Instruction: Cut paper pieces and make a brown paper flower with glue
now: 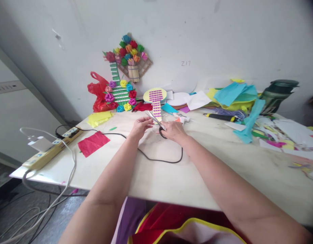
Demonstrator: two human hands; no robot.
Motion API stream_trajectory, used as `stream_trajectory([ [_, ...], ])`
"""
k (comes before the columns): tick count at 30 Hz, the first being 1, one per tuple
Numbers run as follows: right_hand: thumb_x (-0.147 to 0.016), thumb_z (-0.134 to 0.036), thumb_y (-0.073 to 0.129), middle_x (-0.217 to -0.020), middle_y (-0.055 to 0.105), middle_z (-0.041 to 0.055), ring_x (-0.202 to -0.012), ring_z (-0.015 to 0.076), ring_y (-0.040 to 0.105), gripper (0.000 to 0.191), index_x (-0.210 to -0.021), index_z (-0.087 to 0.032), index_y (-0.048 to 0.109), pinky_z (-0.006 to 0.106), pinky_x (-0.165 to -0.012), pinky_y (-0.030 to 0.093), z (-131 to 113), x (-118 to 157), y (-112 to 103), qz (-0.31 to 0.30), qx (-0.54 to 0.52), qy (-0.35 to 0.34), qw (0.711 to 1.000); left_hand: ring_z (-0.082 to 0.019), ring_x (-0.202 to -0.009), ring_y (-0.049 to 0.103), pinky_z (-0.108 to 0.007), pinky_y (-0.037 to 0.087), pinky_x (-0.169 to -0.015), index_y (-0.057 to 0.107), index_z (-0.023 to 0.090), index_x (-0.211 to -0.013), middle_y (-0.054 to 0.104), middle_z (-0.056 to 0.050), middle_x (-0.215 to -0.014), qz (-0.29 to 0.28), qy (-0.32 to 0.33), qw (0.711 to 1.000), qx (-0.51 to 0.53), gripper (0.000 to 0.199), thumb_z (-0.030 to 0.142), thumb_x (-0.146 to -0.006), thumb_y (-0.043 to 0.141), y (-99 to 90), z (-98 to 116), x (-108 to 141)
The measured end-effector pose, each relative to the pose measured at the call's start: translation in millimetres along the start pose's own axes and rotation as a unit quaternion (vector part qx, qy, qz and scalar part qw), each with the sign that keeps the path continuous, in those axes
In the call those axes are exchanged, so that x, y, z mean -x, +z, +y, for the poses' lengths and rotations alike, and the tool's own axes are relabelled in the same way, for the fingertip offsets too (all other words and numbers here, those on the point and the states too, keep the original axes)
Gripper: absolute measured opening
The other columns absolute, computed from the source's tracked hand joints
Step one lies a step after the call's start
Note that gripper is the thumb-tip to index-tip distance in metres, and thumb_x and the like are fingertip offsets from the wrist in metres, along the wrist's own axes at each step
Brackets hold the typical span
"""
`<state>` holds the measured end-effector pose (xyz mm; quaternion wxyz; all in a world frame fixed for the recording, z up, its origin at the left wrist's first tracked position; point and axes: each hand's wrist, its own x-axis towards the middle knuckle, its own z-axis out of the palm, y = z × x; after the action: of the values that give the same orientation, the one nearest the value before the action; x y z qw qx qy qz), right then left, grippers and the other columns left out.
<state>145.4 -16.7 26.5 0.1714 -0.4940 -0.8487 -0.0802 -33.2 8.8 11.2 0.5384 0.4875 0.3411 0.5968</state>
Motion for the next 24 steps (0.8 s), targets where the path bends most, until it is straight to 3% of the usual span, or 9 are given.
stream_trajectory([
  [3, -0.08, -0.057, 0.038, -0.09, 0.067, 0.0086, -0.085, 0.023, 0.059, 0.052, -0.113, -0.021, 0.056, 0.03, -0.067, 0.037, 0.7, 0.4, -1.1, -0.002, -0.002, -0.008, 1.0, -0.008, -0.055, 0.057, -0.019, 0.041, -0.051, 0.064, 0.011, -0.072, 0.061, -0.001, -0.063, 0.004, 0.002, 1.0, -0.014, 0.022, 0.021, -0.055, 0.075, -1.9, 1.8, 0.1],
  [9, -0.078, -0.059, 0.039, -0.091, 0.067, 0.0076, -0.084, 0.0233, 0.059, 0.054, -0.116, -0.023, 0.055, 0.03, -0.066, 0.036, 2.4, 1.6, -0.5, 0.012, 0.005, -0.011, 1.0, -0.01, -0.064, 0.061, -0.025, 0.048, -0.074, 0.062, 0.012, -0.067, 0.063, -0.001, -0.066, -0.002, 0.001, 0.999, 0.052, 0.018, 0.013, -0.054, 0.074, -2.5, -3.1, -1.0],
  [13, -0.077, -0.061, 0.039, -0.092, 0.066, 0.0067, -0.084, 0.0236, 0.06, 0.057, -0.117, -0.024, 0.054, 0.031, -0.065, 0.036, 1.5, 1.5, 0.0, 0.015, 0.004, 0.0, 1.0, -0.011, -0.069, 0.062, -0.027, 0.047, -0.08, 0.062, 0.012, -0.068, 0.063, 0.0, -0.067, -0.005, 0.004, 0.997, 0.071, 0.017, 0.012, -0.055, 0.073, -2.2, -7.0, -2.0],
  [24, -0.08, -0.054, 0.038, -0.096, 0.065, 0.0086, -0.085, 0.0244, 0.059, 0.051, -0.118, -0.025, 0.053, 0.032, -0.066, 0.037, 1.1, 1.5, -1.9, 0.015, 0.011, 0.01, 1.0, -0.01, -0.07, 0.062, -0.025, 0.047, -0.081, 0.06, 0.012, -0.068, 0.063, 0.0, -0.068, -0.008, -0.005, 0.995, 0.097, 0.016, 0.009, -0.057, 0.072, 2.1, -8.0, 0.2],
])
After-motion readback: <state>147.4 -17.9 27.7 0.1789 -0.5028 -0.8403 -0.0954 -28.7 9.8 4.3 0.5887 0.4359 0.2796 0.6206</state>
